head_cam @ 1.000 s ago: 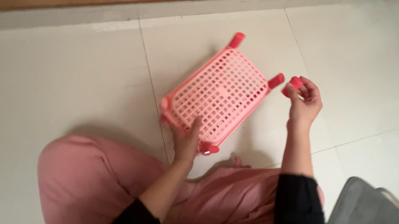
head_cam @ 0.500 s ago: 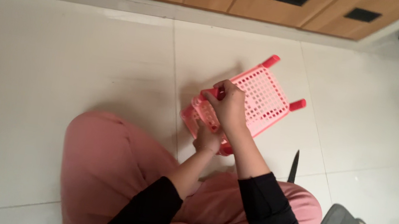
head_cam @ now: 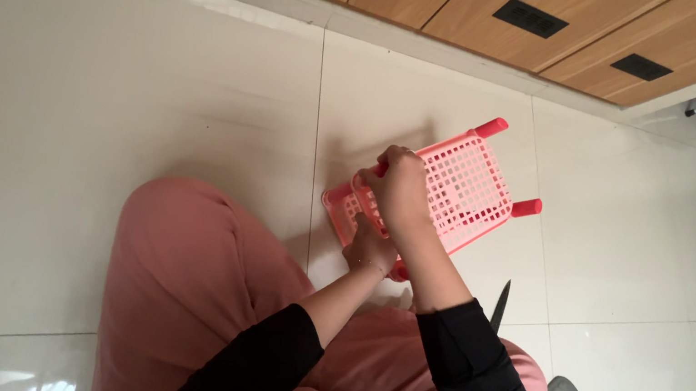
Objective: The person assembles a pink plastic basket by inserting red cylindrical connectors into the corner holes of two basket halves. They align the halves, insert the connectors, and press them into place to form a complete basket.
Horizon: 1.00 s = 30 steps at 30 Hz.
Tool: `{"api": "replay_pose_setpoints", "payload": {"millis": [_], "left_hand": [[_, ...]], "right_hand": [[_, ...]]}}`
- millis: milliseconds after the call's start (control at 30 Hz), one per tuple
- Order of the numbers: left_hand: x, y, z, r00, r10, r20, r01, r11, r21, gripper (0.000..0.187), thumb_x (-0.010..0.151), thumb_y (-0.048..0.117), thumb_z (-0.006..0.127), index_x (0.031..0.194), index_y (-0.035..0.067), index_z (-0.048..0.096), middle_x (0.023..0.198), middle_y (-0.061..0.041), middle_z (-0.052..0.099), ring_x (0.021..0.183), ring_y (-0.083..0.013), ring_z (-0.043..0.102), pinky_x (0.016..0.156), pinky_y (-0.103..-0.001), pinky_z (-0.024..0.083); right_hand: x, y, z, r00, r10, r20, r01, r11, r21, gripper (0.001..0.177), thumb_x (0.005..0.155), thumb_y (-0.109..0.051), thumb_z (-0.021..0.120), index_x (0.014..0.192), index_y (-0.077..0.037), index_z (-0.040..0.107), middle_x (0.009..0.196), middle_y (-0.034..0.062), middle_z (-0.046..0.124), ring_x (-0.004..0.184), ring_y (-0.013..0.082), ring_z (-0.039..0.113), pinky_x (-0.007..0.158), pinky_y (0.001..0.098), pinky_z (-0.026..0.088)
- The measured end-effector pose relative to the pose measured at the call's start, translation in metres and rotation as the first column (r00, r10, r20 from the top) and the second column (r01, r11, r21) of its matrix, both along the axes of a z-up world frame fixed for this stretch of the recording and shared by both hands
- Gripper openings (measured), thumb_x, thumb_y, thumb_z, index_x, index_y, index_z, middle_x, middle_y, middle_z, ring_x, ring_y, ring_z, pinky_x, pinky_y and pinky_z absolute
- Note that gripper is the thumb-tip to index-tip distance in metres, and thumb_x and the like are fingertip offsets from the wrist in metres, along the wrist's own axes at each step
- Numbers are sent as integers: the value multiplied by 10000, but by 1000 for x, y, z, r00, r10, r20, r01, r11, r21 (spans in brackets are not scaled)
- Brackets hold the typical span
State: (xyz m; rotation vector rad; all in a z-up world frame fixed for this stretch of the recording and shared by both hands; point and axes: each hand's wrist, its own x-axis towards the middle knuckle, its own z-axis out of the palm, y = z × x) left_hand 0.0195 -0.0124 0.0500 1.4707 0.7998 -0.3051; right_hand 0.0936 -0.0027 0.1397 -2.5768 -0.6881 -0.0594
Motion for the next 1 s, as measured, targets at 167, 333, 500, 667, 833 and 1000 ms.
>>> {"api": "replay_pose_setpoints", "payload": {"millis": [167,333,500,667,833,1000], "left_hand": [[4,-10,-20,998,22,52,-26,997,77,736,860,545,686,1317,47,393,1190,-169,711,1048,-339,719,899,-403,569],[5,-22,-31,999,27,33,-31,992,126,695,862,537,674,1307,59,437,1172,-164,720,1047,-358,714,916,-445,552],[3,-10,-36,998,12,59,-21,986,167,859,765,616,709,1354,68,408,1150,-160,710,1029,-356,716,891,-466,552],[4,-9,-35,998,-61,-31,63,996,61,1008,779,797,637,1376,26,384,1133,-177,716,972,-345,759,915,-414,569],[12,-11,-42,998,-22,54,19,998,55,831,839,624,664,1378,50,399,1141,-130,713,999,-283,734,908,-400,562],[3,-7,-47,850,256,461,-199,965,-169,665,846,280,775,1375,69,432,1205,-90,673,1054,-227,703,879,-364,598]], "right_hand": [[9,1,-14,999,-5,-46,5,1000,-3,284,686,-78,858,776,70,633,755,201,666,637,304,663,609,394,549],[10,-3,-26,999,4,-54,1,996,87,255,734,-102,807,808,54,619,745,177,658,640,298,675,606,402,557],[16,10,-16,1000,4,17,-2,996,-86,443,723,-358,883,929,-12,699,958,193,674,858,359,651,746,450,537],[23,21,-1,988,-90,123,77,991,109,490,975,-462,645,1332,-127,642,1397,143,555,1307,349,497,1092,526,401],[13,33,-33,971,70,230,1,955,-296,606,926,-483,627,1374,-78,575,1387,184,507,1312,407,391,1101,635,242],[31,-1,-52,994,36,102,-58,975,213,399,1016,-320,602,1342,-90,608,1333,161,590,1226,340,528,1075,471,410]]}}
